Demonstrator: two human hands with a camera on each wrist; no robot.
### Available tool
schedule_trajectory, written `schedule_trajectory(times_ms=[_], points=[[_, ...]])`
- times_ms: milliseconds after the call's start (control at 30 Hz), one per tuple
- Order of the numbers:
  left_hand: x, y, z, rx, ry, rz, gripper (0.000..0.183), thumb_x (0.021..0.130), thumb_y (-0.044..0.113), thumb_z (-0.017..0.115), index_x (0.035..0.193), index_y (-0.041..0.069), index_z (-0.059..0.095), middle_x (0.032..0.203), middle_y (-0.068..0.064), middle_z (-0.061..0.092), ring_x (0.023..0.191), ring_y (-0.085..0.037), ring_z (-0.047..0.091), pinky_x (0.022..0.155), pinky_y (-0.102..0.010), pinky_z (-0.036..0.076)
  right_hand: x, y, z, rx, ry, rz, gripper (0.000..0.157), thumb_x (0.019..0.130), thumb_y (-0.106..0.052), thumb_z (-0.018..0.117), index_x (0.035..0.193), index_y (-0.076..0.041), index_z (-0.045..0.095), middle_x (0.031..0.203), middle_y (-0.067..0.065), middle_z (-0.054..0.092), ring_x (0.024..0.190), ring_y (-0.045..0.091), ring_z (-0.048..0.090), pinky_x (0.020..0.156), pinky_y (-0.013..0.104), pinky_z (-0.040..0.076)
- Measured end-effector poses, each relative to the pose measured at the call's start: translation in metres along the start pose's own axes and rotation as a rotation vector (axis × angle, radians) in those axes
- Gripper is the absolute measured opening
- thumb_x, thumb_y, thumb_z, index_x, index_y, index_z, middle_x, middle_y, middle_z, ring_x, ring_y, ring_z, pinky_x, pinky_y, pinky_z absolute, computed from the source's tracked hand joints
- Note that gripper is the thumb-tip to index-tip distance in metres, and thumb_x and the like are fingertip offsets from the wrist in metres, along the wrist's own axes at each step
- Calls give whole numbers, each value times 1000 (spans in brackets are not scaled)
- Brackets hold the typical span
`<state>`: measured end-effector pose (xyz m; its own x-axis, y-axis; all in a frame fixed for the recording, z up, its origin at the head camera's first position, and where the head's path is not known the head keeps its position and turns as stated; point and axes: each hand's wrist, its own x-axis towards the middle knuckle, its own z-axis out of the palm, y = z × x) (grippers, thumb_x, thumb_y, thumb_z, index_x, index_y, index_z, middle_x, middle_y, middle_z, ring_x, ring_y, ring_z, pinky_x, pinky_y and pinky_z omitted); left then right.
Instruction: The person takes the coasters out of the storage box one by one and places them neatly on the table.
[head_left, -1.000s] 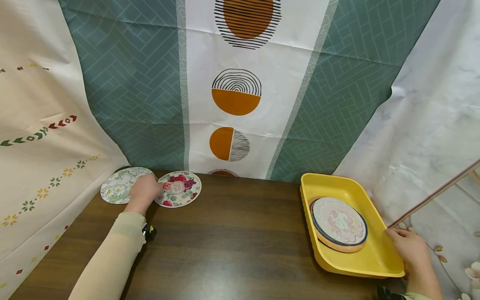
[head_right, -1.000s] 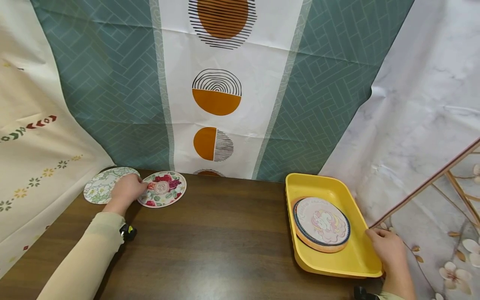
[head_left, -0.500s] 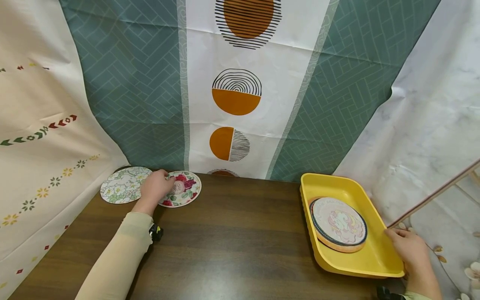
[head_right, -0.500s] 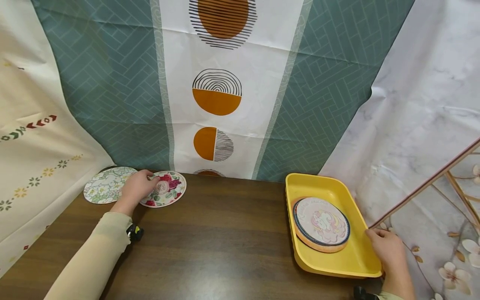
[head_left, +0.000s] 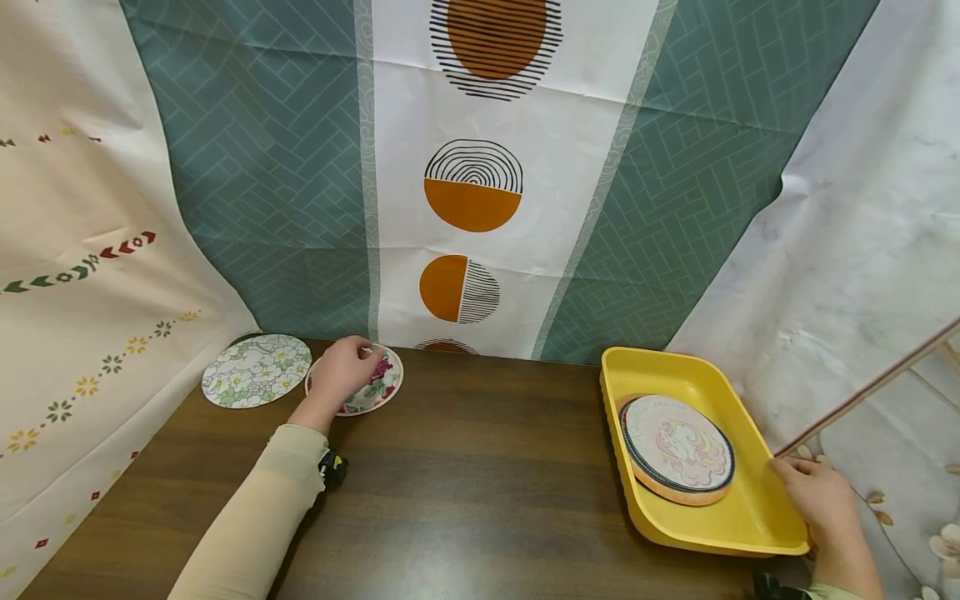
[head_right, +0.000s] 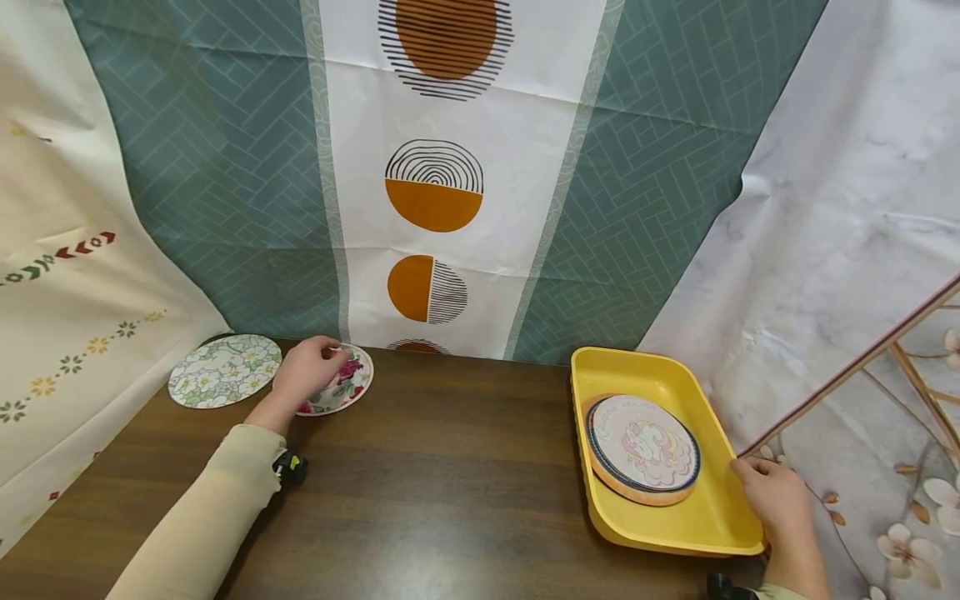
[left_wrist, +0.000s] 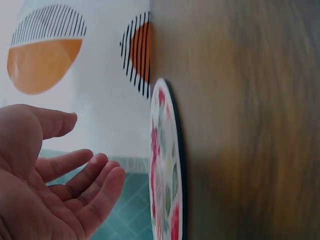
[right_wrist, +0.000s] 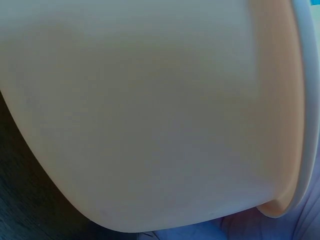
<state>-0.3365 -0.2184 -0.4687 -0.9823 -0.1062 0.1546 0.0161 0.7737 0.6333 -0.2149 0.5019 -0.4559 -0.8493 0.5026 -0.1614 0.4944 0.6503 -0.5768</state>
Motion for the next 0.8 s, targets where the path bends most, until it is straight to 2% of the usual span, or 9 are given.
schedule_trajectory(times_ms=[100, 233, 333, 467, 567, 633, 800], points=[[0, 6, 8, -22, -1, 29, 54, 111, 39, 66, 145, -3, 68, 124, -22, 74, 114, -41, 69, 97, -61, 57, 0, 0, 0, 7, -4, 4, 65, 113, -36, 52, 142, 22, 53, 167, 48, 22, 143, 63, 35, 112, 70, 45], [-1, 15, 17, -31, -7, 46, 53, 111, 39, 67, 146, 0, 69, 121, -19, 75, 110, -39, 70, 90, -59, 58, 0, 0, -1, 1, 1, -5, 65, 113, -37, 52, 141, 22, 54, 158, 47, 35, 133, 61, 44, 107, 69, 48], [-2, 22, 22, -24, -7, 55, 53, 110, 42, 68, 145, 2, 70, 121, -16, 74, 110, -36, 69, 88, -58, 58, -1, 0, -1, 2, 5, -2, 65, 113, -36, 53, 141, 23, 54, 152, 48, 39, 128, 59, 47, 105, 68, 50], [-4, 32, 31, -33, 3, 79, 51, 109, 43, 68, 142, 3, 70, 121, -16, 74, 111, -35, 69, 93, -58, 57, -1, -1, 0, 4, 4, 13, 65, 114, -36, 52, 142, 23, 53, 157, 47, 36, 133, 60, 44, 107, 68, 49], [-5, 39, 40, -57, 11, 108, 48, 109, 41, 70, 137, 2, 71, 118, -16, 74, 107, -35, 69, 94, -57, 57, -1, 0, -1, -1, 7, 5, 64, 114, -37, 53, 140, 22, 55, 153, 46, 41, 128, 58, 49, 99, 64, 55], [-5, 44, 45, -76, 7, 128, 47, 108, 39, 72, 134, 1, 72, 114, -16, 73, 102, -34, 68, 92, -55, 58, 0, 1, -1, -10, 9, -11, 64, 113, -37, 54, 137, 22, 56, 143, 46, 46, 119, 55, 54, 89, 58, 58], [-8, 57, 58, -95, -10, 144, 49, 108, 41, 73, 134, 0, 72, 113, -14, 74, 100, -33, 69, 92, -55, 58, 1, 1, -2, -17, 9, -22, 63, 112, -37, 56, 135, 21, 59, 138, 45, 50, 113, 52, 57, 76, 44, 58]])
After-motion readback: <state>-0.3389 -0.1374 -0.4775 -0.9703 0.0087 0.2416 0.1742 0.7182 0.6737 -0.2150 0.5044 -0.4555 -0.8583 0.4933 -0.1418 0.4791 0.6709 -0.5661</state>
